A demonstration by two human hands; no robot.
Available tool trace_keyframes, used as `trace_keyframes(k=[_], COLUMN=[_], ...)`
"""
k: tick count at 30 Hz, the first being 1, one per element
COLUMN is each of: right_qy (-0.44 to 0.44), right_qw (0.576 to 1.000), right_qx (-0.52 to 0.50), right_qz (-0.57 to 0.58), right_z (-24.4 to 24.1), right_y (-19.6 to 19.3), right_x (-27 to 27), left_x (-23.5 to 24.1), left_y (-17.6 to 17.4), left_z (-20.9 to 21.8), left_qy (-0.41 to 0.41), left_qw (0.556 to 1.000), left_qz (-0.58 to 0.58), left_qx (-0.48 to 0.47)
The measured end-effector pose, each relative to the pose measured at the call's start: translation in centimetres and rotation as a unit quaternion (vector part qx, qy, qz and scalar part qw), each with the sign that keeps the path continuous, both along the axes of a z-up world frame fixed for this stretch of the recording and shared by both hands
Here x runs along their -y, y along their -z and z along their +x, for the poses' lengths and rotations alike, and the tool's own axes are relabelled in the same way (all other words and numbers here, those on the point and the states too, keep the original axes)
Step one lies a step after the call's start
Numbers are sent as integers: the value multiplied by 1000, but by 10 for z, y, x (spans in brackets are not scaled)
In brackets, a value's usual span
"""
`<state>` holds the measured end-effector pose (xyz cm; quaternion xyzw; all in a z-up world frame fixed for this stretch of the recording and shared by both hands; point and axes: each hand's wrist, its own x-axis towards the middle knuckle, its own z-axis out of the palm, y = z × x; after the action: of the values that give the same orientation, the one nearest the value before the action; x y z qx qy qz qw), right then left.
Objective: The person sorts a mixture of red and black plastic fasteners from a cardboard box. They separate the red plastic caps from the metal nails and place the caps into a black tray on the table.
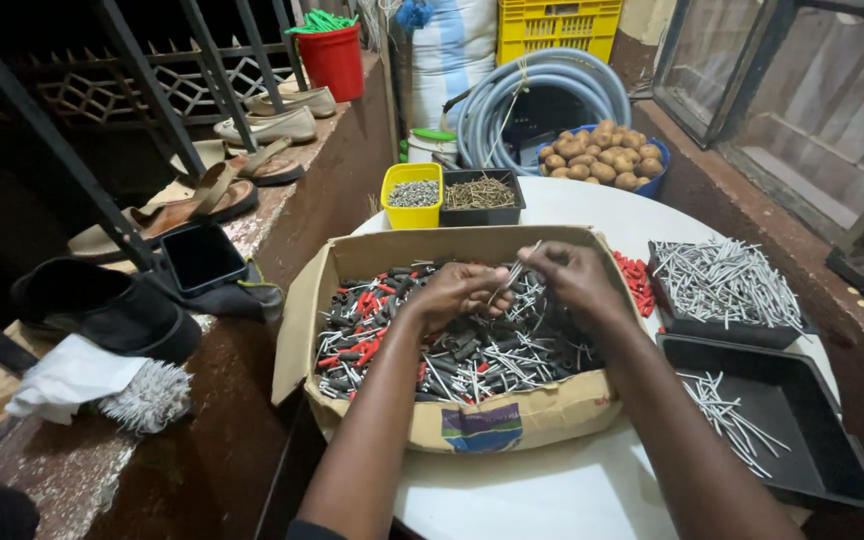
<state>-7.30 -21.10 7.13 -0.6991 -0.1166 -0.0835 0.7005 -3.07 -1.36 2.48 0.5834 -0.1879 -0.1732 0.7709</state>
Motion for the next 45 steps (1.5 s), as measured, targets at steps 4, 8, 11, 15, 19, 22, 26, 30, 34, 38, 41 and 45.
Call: trace_keyframes(k=[4,8,11,15,19,22,26,30,34,38,41,45], right_qy=[144,118,158,64,49,184,202,-20,4,78,46,19], right_qw=[982,989,953,893,869,875,914,988,947,896,878,892], right_qx=[-27,-14,-117,-216,-217,-190,-86,-7,25,28,-8,25], right_qz=[-114,-85,-229,-390,-442,-406,-340,-151,-319,-437,-477,-451], right_z=[25,-6,-21,-30,-5,-12,-15,-19,48,114,102,113], right_y=[8,-4,10,64,122,107,62,24,40,57,53,51], right_x=[59,142,198,245,281,266,208,121,65,25,-13,-40], left_x=[-5,-5,-5,-6,-8,-12,-21,-24,-14,-14,-20,-54], left_y=[-1,12,8,-10,-11,2,24,29,16,-4,20,7], left_z=[6,29,28,8,0,12,29,33,7,-14,22,52], left_qy=[-26,-140,-220,-250,-274,-301,-388,-411,-324,-250,-298,-417], left_qw=[1000,988,972,963,955,947,896,819,836,828,846,841], left_qz=[7,64,81,97,112,109,208,355,359,429,376,303], left_qx=[1,-6,-17,-29,-27,-23,52,187,258,260,234,165])
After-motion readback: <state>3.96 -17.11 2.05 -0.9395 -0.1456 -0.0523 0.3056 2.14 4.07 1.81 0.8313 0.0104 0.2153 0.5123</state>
